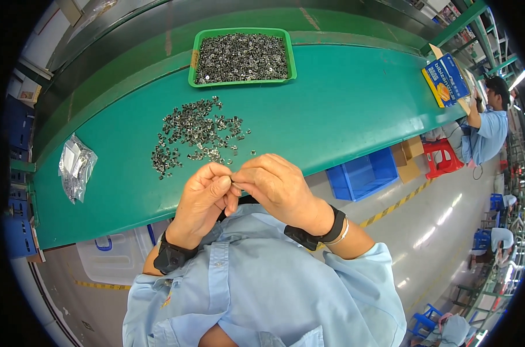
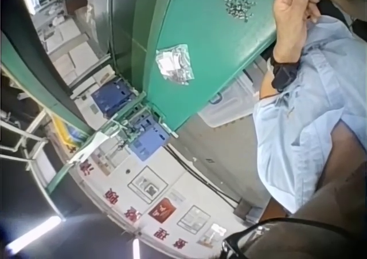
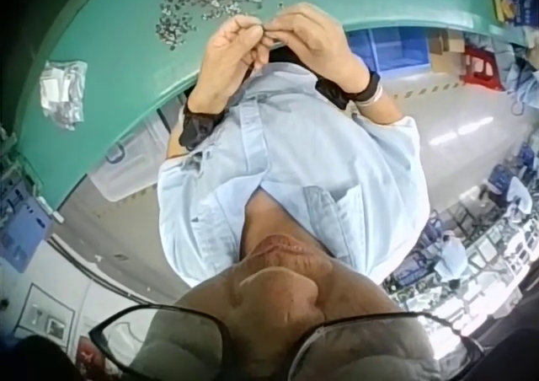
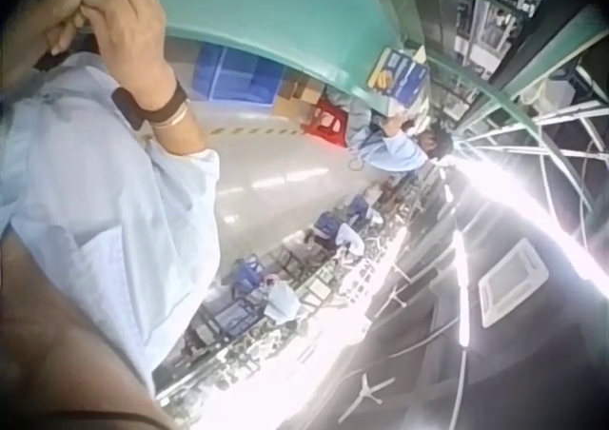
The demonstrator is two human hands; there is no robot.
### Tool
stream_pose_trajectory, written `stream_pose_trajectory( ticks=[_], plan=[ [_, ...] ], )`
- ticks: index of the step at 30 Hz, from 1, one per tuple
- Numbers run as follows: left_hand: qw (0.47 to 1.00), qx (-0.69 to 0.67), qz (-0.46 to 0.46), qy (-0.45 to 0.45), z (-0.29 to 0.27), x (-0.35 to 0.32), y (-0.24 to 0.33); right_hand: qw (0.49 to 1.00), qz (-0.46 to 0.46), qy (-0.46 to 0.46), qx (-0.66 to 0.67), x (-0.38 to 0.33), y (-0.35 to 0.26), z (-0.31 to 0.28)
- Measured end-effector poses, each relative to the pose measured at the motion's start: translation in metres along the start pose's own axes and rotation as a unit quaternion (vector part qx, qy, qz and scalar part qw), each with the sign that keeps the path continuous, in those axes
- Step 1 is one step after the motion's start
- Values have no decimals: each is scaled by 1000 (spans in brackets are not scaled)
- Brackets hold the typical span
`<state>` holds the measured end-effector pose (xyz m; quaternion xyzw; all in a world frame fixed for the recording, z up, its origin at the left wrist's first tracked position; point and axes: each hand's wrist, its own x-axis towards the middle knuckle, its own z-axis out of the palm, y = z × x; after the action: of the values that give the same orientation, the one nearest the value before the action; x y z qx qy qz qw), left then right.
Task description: The person picks up a small metal part from a pile on the table, joins it with another part, and then places the assembled unit into a green tray.
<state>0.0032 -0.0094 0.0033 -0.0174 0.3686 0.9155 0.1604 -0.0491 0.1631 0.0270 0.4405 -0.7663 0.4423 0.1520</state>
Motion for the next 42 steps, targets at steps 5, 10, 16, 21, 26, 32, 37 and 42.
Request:
stream_pose_trajectory(
  ticks=[5, 10, 16, 21, 26, 32, 37, 42],
  plan=[
    [1000, 1, 15, -14, -1, 0, -4, 1000, 15, 7, 23, -5, -5, 2],
    [995, -66, 16, -78, -2, 2, -8, 994, 48, 21, 97, -12, -5, 5],
    [999, 28, 2, -35, 2, 3, -5, 998, 25, 18, 57, -15, 3, 4],
    [998, -55, -12, -32, 12, 2, -2, 992, 60, 45, 99, -11, 0, 4],
    [987, -139, -23, -83, 6, 4, -12, 984, 74, 44, 157, -14, 0, 6],
    [990, -98, -10, -101, 3, 5, -13, 983, 70, 19, 171, -16, -1, 5],
    [996, -57, -15, -65, 5, 2, -5, 988, 43, 27, 142, -12, -1, 8],
    [1000, 21, -8, -22, 8, -1, -1, 988, 56, 28, 139, -14, 1, 9]
  ],
)
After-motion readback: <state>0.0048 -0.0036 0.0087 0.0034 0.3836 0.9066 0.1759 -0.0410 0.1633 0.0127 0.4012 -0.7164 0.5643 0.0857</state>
